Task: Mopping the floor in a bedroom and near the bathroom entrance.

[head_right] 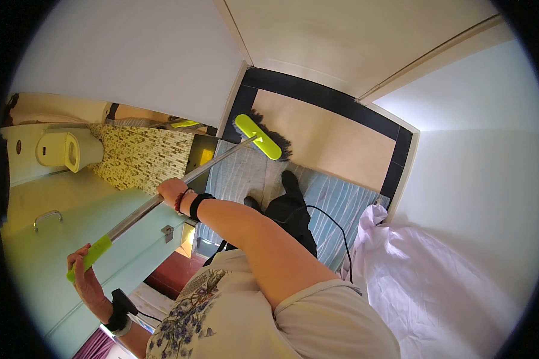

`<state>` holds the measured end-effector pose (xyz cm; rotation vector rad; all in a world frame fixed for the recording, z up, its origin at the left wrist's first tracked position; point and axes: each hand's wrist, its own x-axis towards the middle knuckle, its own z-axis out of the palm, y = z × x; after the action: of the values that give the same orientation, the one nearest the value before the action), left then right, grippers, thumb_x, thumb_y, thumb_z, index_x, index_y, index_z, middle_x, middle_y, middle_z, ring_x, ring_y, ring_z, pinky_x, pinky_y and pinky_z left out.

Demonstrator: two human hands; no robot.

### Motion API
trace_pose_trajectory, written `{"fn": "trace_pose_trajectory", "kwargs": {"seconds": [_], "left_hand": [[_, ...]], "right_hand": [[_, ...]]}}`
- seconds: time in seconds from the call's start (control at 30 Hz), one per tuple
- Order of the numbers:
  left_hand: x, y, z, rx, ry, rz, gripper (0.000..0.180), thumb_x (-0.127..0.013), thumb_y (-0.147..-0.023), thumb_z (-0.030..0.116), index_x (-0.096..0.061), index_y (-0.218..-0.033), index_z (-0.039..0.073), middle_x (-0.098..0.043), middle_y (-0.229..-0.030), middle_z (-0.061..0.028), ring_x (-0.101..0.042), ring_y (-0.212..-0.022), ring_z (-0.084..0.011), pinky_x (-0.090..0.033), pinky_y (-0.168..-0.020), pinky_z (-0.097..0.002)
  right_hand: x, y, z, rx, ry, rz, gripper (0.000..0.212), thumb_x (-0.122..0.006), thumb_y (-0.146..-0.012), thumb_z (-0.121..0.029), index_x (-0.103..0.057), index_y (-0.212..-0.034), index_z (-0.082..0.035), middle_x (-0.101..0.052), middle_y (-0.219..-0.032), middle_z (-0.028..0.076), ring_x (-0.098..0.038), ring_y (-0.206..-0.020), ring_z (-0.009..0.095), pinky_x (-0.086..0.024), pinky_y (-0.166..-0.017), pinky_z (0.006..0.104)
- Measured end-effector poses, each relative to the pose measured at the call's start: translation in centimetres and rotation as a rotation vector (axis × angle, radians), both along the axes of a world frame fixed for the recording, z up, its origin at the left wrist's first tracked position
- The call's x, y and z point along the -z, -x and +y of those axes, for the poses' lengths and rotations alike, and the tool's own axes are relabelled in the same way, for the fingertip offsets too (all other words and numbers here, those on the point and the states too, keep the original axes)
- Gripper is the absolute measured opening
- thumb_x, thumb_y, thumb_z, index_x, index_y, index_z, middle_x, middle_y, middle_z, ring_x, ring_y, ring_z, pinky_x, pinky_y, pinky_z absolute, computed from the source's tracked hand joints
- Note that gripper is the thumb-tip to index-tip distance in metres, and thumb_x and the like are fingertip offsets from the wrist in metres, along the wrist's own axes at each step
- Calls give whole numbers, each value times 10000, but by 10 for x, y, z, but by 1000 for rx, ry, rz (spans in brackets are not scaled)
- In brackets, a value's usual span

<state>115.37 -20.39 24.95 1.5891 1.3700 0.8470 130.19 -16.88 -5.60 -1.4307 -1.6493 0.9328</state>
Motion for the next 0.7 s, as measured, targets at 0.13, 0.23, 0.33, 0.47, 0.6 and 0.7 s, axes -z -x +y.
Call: {"fn": "trace_pose_trajectory", "kwargs": {"seconds": [0.13,0.23,0.33,0.47,0.6,0.7], "left_hand": [[-5,1,-6,-5,-60,25,151,-465,-820,175,-501,-814,28,-533,-865,-101,-482,-951,-249,-322,-880,-371],[6,-9,-3,-34,-111,32,116,-447,-792,121,-484,-782,12,-515,-801,-109,-485,-889,-239,-318,-841,-377],[14,-20,-2,-7,-144,-30,111,-438,-784,112,-475,-746,15,-502,-774,-104,-479,-846,-227,-323,-812,-361],[26,-26,2,20,-108,-119,109,-437,-780,117,-459,-733,21,-489,-748,-97,-472,-823,-224,-328,-802,-354],[55,-50,2,41,-27,-247,108,-456,-769,123,-449,-724,25,-483,-731,-94,-474,-815,-232,-340,-804,-365],[81,-76,-1,95,54,-300,113,-471,-765,129,-449,-714,30,-491,-736,-101,-483,-817,-239,-346,-813,-371]], "right_hand": [[-8,2,7,-81,-10,38,120,-559,-655,-159,-590,-732,-73,-574,-693,124,-561,-714,301,-435,-638,394],[-6,-9,8,-137,44,21,124,-553,-653,-152,-591,-737,-69,-572,-681,132,-559,-715,310,-436,-640,395],[-4,-21,4,-128,57,-11,120,-544,-649,-134,-590,-735,-64,-570,-675,139,-558,-714,318,-437,-640,396],[-1,-40,-9,-88,77,-39,99,-541,-641,-118,-581,-709,-59,-568,-668,140,-558,-711,318,-438,-635,397],[16,-82,-34,10,57,-74,61,-546,-633,-109,-566,-675,-70,-564,-655,129,-560,-694,307,-440,-632,394],[36,-124,-58,78,71,-117,64,-537,-632,-104,-560,-682,-72,-566,-674,126,-557,-703,314,-437,-630,402]]}}
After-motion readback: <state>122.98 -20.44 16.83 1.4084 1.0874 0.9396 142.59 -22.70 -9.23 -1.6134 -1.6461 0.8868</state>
